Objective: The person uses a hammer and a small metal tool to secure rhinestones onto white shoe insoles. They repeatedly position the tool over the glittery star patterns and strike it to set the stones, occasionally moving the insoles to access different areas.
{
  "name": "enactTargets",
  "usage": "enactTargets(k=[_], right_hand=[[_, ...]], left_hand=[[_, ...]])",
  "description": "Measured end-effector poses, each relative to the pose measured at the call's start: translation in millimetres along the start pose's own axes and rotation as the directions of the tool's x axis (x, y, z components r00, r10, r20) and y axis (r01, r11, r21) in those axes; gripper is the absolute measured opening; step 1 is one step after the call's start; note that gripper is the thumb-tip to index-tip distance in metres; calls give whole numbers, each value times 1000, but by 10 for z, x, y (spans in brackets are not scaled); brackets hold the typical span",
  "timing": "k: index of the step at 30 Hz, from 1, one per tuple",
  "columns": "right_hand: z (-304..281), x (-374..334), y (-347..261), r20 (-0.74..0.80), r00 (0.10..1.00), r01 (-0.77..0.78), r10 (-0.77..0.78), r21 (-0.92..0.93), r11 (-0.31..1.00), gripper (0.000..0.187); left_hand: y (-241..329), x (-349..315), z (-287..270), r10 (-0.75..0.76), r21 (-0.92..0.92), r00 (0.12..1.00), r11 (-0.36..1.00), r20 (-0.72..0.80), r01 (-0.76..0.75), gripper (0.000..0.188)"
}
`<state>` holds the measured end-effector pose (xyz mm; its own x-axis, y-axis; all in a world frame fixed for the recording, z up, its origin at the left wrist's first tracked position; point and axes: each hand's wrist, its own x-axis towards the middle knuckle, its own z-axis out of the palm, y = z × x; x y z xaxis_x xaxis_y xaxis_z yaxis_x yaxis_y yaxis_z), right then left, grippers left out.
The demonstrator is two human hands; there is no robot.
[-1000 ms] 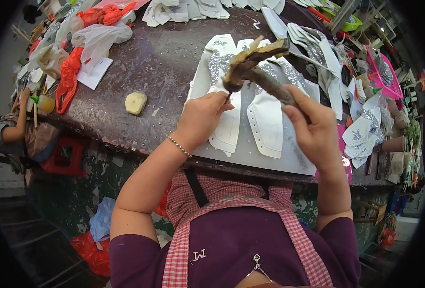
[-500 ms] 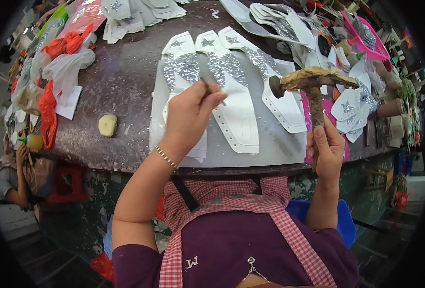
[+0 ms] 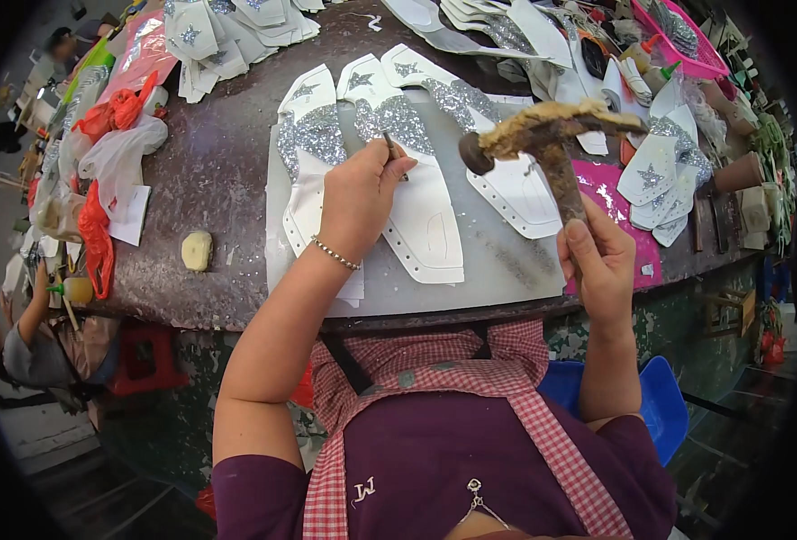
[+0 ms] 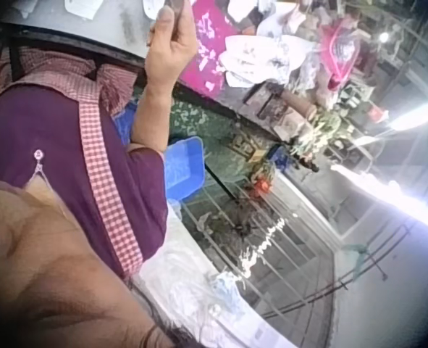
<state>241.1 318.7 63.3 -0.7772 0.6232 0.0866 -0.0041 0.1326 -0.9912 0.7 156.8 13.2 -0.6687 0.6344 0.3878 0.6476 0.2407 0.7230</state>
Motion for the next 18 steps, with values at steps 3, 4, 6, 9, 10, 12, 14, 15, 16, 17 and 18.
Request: enactTargets(k=[3,4,6,9,10,12,14,15,16,17,18], right_hand=[[82,154,-203,15,985,169,-169,48,985,44],[105,198,-289,2,967,253,-254,67,965,44],[152,264,-462,-31,909,416,-415,99,904,44],[247,438,-466,120,852,519,-509,-309,797,35],[304,479,-479,210,831,541,-515,-516,664,32],[296,450,-642,199,914,396,-352,-620,677,30],[217,435,-647,172,926,372,-337,-577,727,31],[166,361,-657,147,958,287,-247,-530,798,33],[134,306,-630,118,964,265,-237,-485,833,33],[111,261,-576,91,970,243,-226,-437,866,33],[86,232,-508,64,974,223,-216,-381,897,34]], left_hand=[[109,-22,-14,90,72,996,993,15,-90,18],[115,-14,-6,84,93,996,992,26,-87,18],[127,8,3,76,133,996,988,49,-82,18],[134,21,0,103,162,991,980,84,-116,18],[124,13,-5,108,185,991,975,78,-121,17],[87,4,-8,121,227,990,965,69,-134,17],[42,-31,13,-104,-60,994,993,-20,103,16],[40,-46,40,-218,-216,976,954,-26,208,15],[44,-61,44,-196,-188,981,964,-10,190,15],[46,-80,35,-174,-161,985,972,5,172,14],[48,-92,23,-151,-127,988,980,21,153,14]])
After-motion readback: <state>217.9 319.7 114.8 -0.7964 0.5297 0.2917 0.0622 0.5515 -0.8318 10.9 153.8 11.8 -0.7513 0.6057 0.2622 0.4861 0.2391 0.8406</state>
